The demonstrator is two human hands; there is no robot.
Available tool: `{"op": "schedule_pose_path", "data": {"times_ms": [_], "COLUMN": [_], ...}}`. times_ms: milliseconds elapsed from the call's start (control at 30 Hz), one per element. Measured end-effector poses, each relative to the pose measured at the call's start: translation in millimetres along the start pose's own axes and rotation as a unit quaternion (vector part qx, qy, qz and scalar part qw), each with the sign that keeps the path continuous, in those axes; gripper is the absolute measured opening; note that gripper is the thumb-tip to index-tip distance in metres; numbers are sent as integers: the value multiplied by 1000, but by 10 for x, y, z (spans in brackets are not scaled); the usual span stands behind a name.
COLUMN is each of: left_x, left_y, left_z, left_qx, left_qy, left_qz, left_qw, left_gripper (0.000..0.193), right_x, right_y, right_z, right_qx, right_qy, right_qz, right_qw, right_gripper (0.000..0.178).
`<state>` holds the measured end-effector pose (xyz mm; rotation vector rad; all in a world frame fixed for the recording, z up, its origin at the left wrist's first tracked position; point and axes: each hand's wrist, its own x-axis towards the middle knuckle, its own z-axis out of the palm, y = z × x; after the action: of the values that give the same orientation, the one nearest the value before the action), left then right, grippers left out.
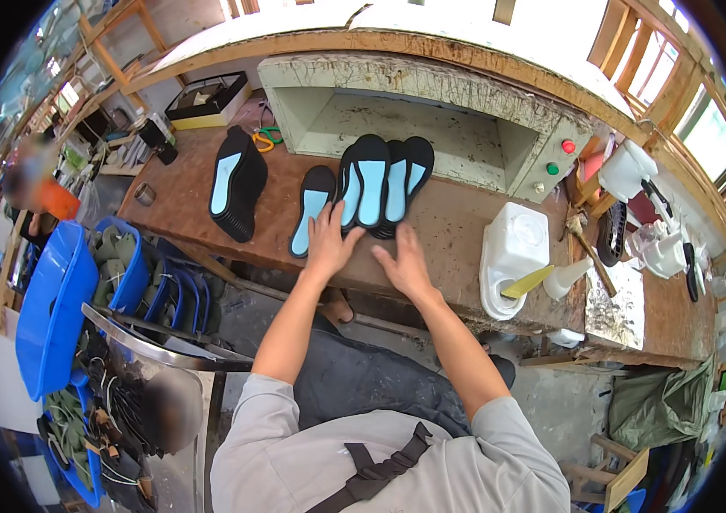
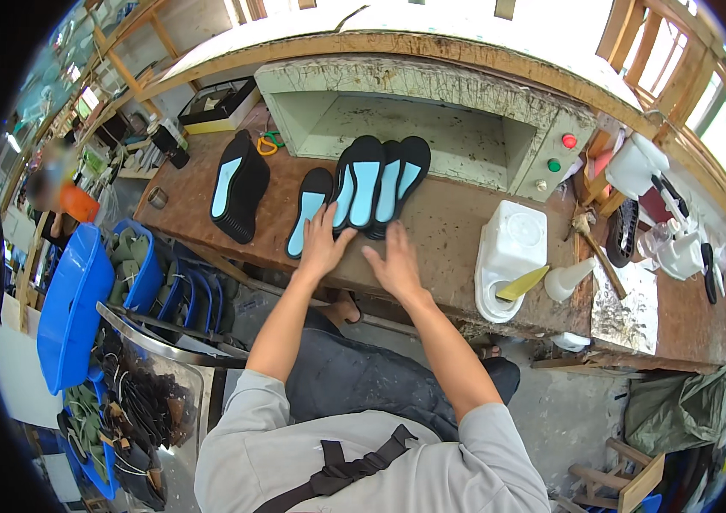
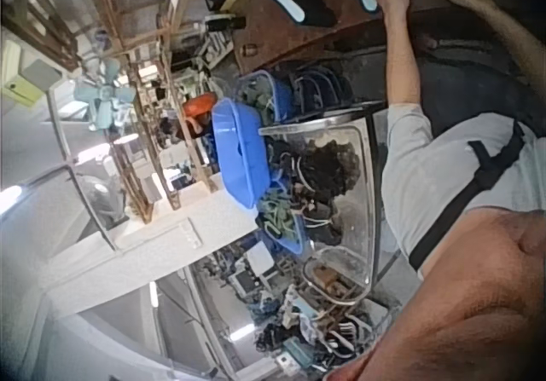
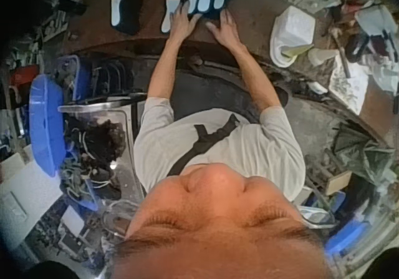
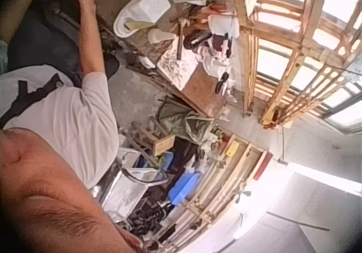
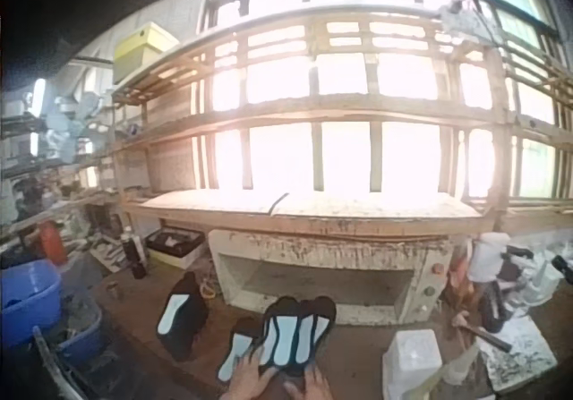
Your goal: Applying glue to the edges and surface of shoe insoles and soles using a brush.
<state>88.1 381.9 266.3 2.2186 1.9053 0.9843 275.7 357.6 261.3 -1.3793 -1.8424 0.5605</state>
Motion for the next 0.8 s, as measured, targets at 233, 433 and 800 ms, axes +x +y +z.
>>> {"op": "schedule_pose_path", "data": {"times_ms": [233, 433, 800], "left_x": [945, 1279, 926], "left_y": [151, 719, 986], "left_z": [-434, -2, -496], "left_qx": [-199, 96, -240], "left_qy": [-137, -125, 48], "left_qz": [-49, -124, -83], "left_qw": [969, 980, 966], "left_gripper": [48, 72, 33], "right_x": [-189, -1212, -1962], "right_y": [-259, -318, 50], "right_z": [-221, -720, -1181], "right_qx": [29, 115, 237], "right_qy": [-39, -97, -25], "right_qz": [31, -19, 173], "right_qw": [998, 988, 956], "right_gripper": [66, 49, 41]}}
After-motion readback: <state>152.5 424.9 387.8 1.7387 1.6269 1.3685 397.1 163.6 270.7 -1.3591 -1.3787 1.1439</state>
